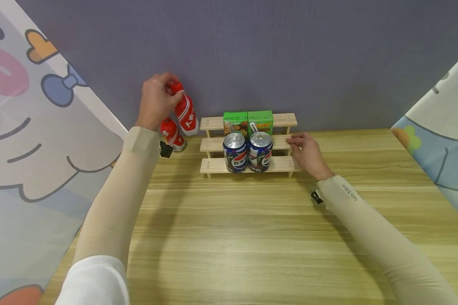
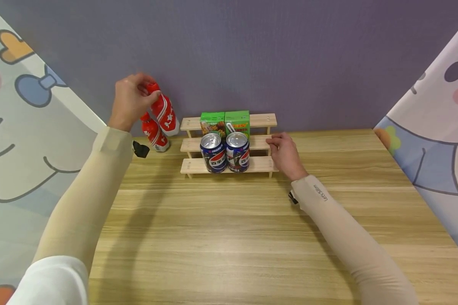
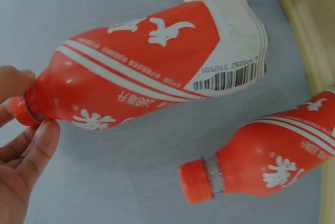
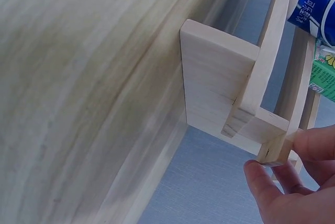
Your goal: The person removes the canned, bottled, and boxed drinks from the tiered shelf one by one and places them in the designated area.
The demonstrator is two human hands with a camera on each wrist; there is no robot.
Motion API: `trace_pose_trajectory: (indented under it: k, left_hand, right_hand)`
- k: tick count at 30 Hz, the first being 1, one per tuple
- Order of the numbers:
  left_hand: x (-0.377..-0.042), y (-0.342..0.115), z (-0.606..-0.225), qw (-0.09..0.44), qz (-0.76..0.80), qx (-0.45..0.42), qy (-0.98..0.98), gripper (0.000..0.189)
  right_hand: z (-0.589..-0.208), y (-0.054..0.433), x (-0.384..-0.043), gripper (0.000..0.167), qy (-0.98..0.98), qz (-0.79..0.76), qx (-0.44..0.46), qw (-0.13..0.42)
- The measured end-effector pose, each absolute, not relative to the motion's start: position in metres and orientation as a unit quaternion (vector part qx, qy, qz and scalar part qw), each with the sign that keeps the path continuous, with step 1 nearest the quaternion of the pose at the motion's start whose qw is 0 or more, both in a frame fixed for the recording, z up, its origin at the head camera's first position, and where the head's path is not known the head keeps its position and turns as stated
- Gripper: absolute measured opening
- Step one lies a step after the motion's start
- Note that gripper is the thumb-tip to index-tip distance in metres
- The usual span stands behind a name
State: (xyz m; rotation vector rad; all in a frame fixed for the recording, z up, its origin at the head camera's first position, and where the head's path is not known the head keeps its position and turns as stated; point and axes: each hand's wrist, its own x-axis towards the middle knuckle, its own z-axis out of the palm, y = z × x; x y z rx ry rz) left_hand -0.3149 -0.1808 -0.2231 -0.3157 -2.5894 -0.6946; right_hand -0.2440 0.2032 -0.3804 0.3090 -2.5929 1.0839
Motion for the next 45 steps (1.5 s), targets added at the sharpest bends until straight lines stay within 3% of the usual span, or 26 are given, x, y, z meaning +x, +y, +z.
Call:
trace_pose_trajectory:
  k: [8, 18, 45]
  left_hand:
    - [-0.319, -0.186, -0.237, 0.165, -0.240, -0.129, -0.948, 0.028]
    - [-0.324, -0.186, -0.254, 0.149, -0.197, -0.128, -0.961, 0.029]
    - [-0.335, -0.189, -0.281, 0.197, -0.126, -0.168, -0.958, 0.024]
  right_hand:
    - [-0.380, 0.203, -0.243, 0.022, -0.909, 0.371, 0.111, 0.157]
    - [-0.379, 0.203, -0.242, 0.022, -0.908, 0.375, 0.109, 0.153]
    - [-0.381, 0.203, -0.243, 0.022, -0.902, 0.387, 0.108, 0.156]
